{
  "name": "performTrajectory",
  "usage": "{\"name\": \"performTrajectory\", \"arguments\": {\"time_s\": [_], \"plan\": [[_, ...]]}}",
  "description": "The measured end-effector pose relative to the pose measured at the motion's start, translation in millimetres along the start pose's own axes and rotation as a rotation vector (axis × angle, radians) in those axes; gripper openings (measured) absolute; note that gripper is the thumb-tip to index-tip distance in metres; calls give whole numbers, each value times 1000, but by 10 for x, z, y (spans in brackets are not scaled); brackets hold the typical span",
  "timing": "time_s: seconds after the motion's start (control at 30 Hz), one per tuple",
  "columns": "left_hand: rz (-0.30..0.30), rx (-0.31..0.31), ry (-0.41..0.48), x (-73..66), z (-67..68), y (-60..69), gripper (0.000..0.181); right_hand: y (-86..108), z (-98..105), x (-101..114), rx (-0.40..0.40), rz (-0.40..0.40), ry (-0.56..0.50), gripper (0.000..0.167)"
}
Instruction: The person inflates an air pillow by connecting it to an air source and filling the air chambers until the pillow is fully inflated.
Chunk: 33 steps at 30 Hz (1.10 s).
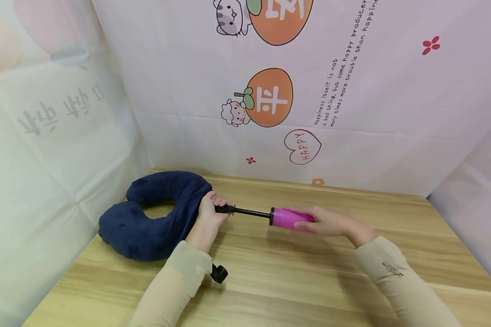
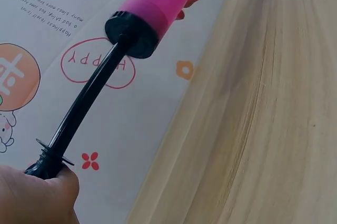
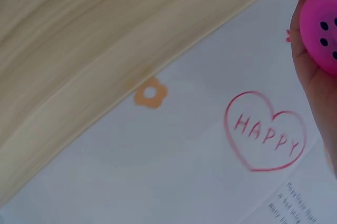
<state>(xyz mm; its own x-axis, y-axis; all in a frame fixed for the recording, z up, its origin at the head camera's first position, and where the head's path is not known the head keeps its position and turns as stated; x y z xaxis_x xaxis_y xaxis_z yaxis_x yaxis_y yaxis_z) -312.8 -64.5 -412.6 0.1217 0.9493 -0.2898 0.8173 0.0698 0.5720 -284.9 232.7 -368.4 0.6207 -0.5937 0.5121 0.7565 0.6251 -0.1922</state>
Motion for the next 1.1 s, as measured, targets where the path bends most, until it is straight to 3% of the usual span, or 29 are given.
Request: {"name": "performTrajectory", "arguments": {"time_s": [0.17, 0.37, 0.53, 0.73, 1.1], "plan": [[28, 11, -15, 90, -10, 8, 45, -254, -193, 202, -15, 69, 116, 55], [6, 12, -39, 143, -30, 19, 38, -419, -344, 334, -43, 115, 132, 52], [25, -4, -27, 128, -36, 20, 50, -302, -271, 253, -40, 74, 75, 53], [35, -3, -55, 117, -36, 14, 48, -132, -195, 98, -20, 46, 11, 55], [32, -5, -20, 73, -48, 44, 50, 110, 2, -49, -34, -18, -40, 54]]}}
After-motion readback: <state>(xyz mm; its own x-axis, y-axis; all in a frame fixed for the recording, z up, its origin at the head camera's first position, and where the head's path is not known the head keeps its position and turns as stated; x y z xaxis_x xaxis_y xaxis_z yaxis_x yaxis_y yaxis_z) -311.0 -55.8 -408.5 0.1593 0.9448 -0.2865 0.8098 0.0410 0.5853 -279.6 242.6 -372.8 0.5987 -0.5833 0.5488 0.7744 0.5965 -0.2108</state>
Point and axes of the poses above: each hand's wrist, its own y-axis away from the middle knuckle, its own z-axis out of the back of the hand, x = y × z, the point moved 2 cm from there along -y, towards the middle knuckle, and after that the axes turned 13 degrees about -x, right-handed, at the moved point
